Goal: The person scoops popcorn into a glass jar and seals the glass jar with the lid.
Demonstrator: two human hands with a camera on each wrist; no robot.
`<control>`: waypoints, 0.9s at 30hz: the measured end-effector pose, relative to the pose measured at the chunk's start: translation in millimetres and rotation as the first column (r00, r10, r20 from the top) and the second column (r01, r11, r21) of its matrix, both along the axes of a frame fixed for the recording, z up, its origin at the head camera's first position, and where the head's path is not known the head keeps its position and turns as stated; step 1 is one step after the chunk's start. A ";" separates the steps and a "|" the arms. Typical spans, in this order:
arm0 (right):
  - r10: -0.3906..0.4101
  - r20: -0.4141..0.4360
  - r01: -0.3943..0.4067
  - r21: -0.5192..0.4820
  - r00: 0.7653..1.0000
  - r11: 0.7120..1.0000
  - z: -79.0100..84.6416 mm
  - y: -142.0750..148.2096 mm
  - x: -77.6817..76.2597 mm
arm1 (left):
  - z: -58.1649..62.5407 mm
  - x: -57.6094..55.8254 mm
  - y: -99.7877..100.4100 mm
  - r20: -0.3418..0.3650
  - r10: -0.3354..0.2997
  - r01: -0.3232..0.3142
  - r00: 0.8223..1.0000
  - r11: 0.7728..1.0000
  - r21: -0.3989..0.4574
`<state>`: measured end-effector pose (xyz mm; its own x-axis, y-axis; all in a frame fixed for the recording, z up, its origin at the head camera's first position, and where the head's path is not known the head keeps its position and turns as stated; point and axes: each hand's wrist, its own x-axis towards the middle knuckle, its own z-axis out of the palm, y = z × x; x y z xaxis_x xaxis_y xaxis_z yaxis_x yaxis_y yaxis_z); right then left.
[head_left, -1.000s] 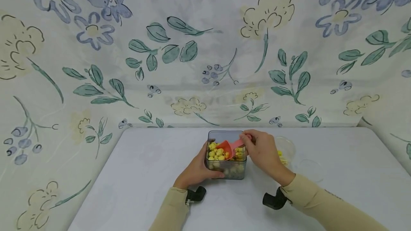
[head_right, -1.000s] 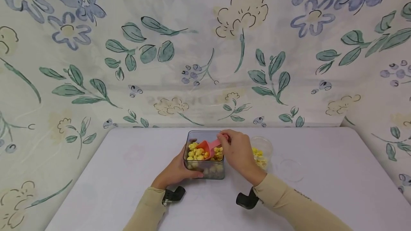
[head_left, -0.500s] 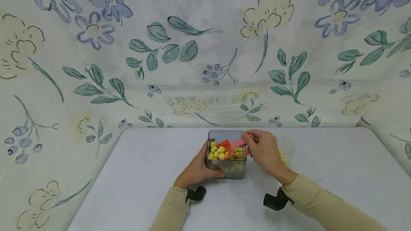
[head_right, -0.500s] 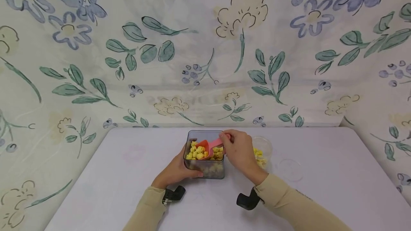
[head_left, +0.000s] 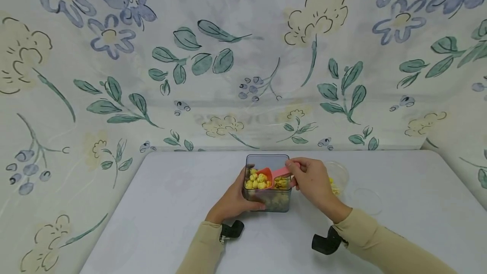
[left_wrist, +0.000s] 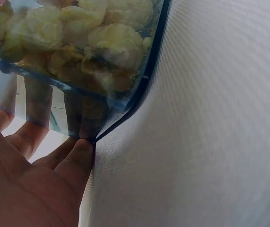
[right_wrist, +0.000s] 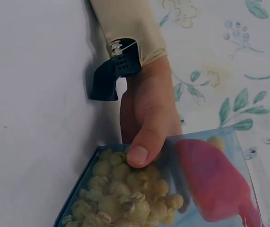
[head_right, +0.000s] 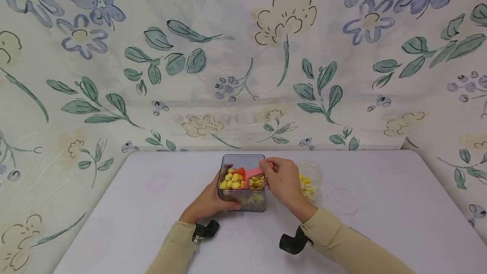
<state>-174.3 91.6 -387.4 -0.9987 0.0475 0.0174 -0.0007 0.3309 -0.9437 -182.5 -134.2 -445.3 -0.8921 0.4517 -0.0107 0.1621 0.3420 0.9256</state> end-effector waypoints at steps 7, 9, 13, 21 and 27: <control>-0.024 0.058 0.026 -0.029 0.998 0.999 0.9 4.0 1.8 | 0.8 0.2 0.1 0.001 0.010 -0.010 1.000 1.000 -0.014; -0.036 0.069 0.038 -0.035 0.997 0.999 0.9 5.1 2.8 | 0.9 0.2 0.2 0.003 0.011 -0.011 1.000 1.000 -0.011; -0.052 0.082 0.057 -0.059 0.995 0.997 0.7 7.2 4.2 | 0.8 0.4 0.0 -0.001 0.012 -0.012 1.000 1.000 -0.008; -0.092 0.089 0.100 -0.091 0.992 0.991 0.0 8.2 5.3 | 1.1 0.7 0.3 -0.004 0.015 -0.015 1.000 1.000 -0.008; -0.114 0.115 0.126 -0.106 0.987 0.986 -1.2 6.2 7.3 | 1.3 0.7 1.2 0.001 0.017 -0.017 1.000 1.000 -0.012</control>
<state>-167.0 97.7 -388.6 -0.9814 0.1625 -0.1023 0.1362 0.2137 -0.9673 -181.8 -133.1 -444.0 -0.8996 0.4363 -0.0166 0.1554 0.3554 0.9217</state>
